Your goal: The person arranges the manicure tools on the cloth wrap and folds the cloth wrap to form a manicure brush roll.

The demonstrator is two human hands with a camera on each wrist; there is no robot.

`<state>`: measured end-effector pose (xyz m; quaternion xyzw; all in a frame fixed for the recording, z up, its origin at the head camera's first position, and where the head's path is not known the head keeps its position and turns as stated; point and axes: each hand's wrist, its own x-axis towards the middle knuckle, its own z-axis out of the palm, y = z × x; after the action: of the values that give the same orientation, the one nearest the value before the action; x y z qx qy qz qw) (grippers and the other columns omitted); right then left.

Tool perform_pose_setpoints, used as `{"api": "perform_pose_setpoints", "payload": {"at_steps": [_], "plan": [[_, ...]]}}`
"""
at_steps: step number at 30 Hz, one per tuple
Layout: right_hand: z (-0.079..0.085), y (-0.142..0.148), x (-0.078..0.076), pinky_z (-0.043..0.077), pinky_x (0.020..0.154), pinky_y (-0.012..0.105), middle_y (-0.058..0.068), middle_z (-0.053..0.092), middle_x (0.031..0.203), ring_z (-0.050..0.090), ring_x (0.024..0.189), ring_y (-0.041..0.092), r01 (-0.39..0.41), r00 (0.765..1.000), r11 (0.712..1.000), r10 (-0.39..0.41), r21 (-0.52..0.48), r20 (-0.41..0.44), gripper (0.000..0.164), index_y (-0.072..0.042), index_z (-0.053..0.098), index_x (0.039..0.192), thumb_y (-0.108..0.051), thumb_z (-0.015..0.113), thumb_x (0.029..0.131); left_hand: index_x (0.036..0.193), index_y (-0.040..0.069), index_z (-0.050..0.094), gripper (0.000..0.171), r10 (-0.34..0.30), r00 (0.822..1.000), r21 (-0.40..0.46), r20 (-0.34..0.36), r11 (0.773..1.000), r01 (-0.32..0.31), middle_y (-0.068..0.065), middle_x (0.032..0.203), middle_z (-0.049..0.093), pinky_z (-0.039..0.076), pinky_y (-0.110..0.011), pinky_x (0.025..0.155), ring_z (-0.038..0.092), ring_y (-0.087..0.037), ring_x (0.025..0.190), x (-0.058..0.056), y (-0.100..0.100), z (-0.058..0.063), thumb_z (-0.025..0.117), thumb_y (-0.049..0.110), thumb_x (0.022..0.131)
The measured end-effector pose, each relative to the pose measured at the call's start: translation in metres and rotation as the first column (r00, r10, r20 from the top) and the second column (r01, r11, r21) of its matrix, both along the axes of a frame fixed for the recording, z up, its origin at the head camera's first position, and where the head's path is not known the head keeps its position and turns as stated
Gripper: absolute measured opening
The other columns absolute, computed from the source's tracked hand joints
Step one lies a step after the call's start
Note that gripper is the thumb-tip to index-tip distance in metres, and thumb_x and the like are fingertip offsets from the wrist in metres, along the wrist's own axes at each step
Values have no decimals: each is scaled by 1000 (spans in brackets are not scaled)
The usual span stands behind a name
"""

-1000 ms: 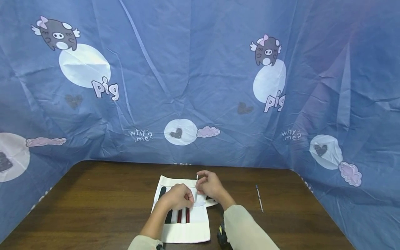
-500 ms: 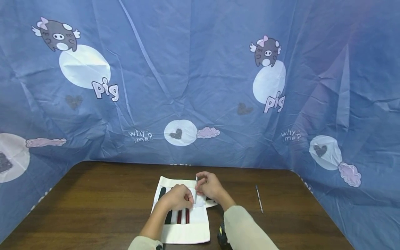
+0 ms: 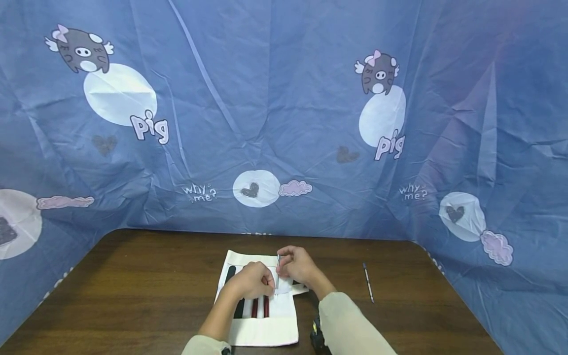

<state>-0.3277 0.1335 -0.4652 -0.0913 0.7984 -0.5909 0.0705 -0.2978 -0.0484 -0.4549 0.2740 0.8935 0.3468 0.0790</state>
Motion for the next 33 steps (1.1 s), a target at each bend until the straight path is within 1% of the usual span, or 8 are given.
{"api": "perform_pose_setpoints", "payload": {"at_steps": [7,11,15,17,20,24,28,33], "plan": [[2,1,2,54,65,26,15,66,90,63,73,14,-14,1000,998,14,69,-2,45,13,59,124,18,68,81,73,10,73,12,-1,1000,-4,12,1000,1,6,62,60,42,-27,56,52,-10,60,-1,0,-1,78,2,81],[2,3,2,51,64,24,14,67,89,62,71,13,-37,999,993,38,112,-8,43,11,61,121,14,72,80,74,9,73,11,-8,1000,-3,12,1000,8,6,63,61,43,-27,56,53,-9,60,-2,0,-1,77,1,81],[2,7,1,51,65,24,14,68,89,62,73,13,-50,999,991,52,128,-12,42,11,62,119,12,75,80,74,9,73,11,-9,1000,-2,20,1000,9,6,63,61,43,-28,56,53,-9,60,-3,0,-2,78,1,81],[2,8,0,53,67,25,13,68,90,63,75,13,-54,998,991,56,124,-11,39,11,63,118,12,74,81,74,9,73,12,-9,1000,-1,21,1000,9,6,63,61,43,-28,56,53,-9,60,-2,0,-1,78,2,82],[1,9,-1,55,70,26,13,68,90,65,78,14,-58,998,992,58,108,-1,34,12,64,116,14,69,83,74,9,73,12,-8,1000,0,14,1000,8,6,62,60,42,-27,55,52,-9,59,-2,0,-1,78,2,82],[-1,9,-1,58,73,30,12,70,91,67,80,15,-43,999,995,42,91,8,26,11,65,115,13,64,88,74,8,73,11,-4,1000,-1,12,1000,4,5,62,60,41,-26,55,51,-9,59,-1,-1,0,78,1,82],[-2,8,-2,59,74,33,13,71,90,69,80,16,-17,1000,998,16,68,19,20,12,66,112,10,64,92,74,9,73,12,-1,1000,1,13,1000,1,5,62,60,41,-26,55,51,-9,59,-1,-1,1,78,1,82],[-2,8,-2,59,71,32,13,71,87,68,77,16,-7,1000,999,5,48,28,17,12,66,108,12,65,90,74,9,73,13,1,1000,0,23,1000,-1,6,62,60,42,-27,55,52,-9,59,-1,0,0,77,1,82]]}}
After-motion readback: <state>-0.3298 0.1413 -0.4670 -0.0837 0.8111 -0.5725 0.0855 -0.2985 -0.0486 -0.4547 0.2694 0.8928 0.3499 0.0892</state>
